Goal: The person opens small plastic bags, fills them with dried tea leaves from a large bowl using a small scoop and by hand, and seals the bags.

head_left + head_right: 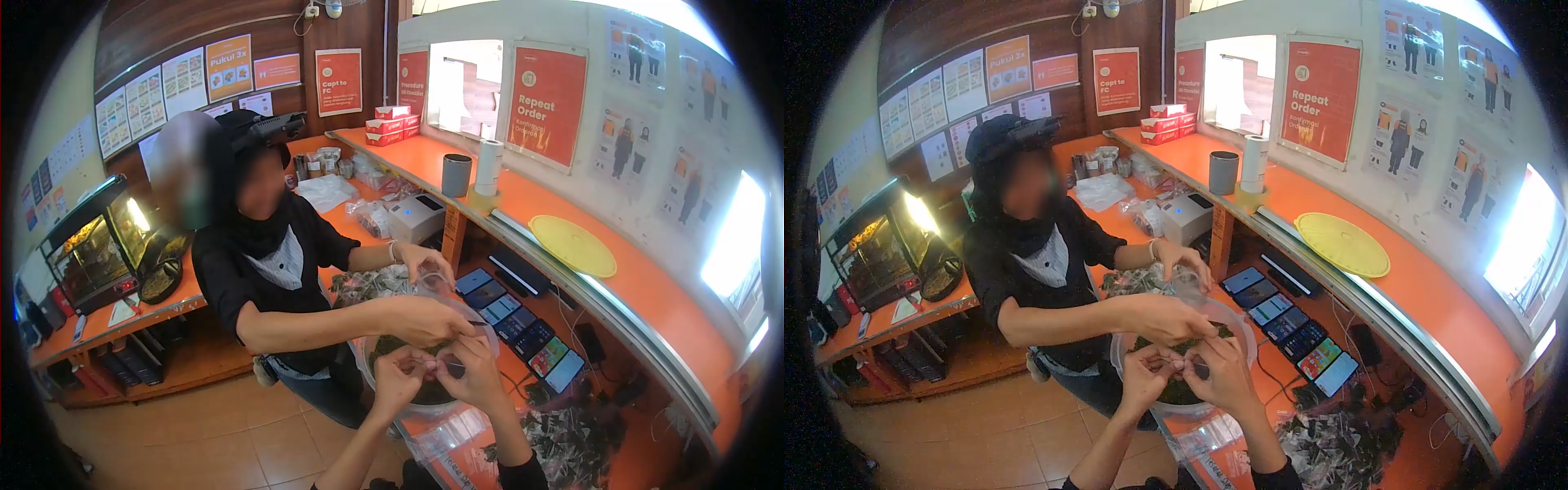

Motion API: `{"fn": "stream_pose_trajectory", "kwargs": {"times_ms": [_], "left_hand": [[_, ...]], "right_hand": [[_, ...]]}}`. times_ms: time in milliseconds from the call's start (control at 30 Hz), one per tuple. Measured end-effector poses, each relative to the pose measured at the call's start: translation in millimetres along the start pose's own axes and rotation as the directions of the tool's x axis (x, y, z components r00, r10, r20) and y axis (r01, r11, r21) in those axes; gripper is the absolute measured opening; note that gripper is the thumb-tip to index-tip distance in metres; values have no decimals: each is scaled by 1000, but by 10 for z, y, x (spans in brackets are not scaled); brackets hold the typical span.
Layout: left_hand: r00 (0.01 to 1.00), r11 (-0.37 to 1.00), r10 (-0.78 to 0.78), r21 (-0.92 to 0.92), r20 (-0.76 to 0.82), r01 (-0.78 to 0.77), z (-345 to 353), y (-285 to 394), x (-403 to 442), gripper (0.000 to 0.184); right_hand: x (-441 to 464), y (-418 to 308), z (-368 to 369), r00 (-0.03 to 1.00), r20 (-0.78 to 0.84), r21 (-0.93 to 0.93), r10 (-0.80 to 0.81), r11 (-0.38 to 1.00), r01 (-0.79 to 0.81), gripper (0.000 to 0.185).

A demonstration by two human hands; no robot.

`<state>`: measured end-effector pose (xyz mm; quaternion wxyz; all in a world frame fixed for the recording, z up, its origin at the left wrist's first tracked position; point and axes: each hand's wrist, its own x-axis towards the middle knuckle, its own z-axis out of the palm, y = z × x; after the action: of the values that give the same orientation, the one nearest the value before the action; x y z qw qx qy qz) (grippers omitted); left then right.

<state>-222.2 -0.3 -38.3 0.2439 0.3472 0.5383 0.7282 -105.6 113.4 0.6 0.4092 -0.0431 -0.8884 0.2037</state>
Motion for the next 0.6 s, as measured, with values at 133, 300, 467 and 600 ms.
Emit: {"fn": "stream_pose_trajectory", "kwargs": {"times_ms": [133,300,467,600], "left_hand": [[996,992,92,93,-21,-90,-17,-37,-10,1],[989,993,74,-80,-126,-84,5,-31,-26,2],[996,995,42,-85,-74,-48,37,76,8,2],[993,988,115,-103,33,-111,-7,6,18,5]], "right_hand": [[12,-20,19,1000,28,-19,0,1000,1,17],[-50,129,-193,998,-21,-54,67,996,-68,17],[-58,46,-483,995,-64,-69,81,994,-86,19],[-128,105,-243,975,142,31,169,984,-175,17]]}}
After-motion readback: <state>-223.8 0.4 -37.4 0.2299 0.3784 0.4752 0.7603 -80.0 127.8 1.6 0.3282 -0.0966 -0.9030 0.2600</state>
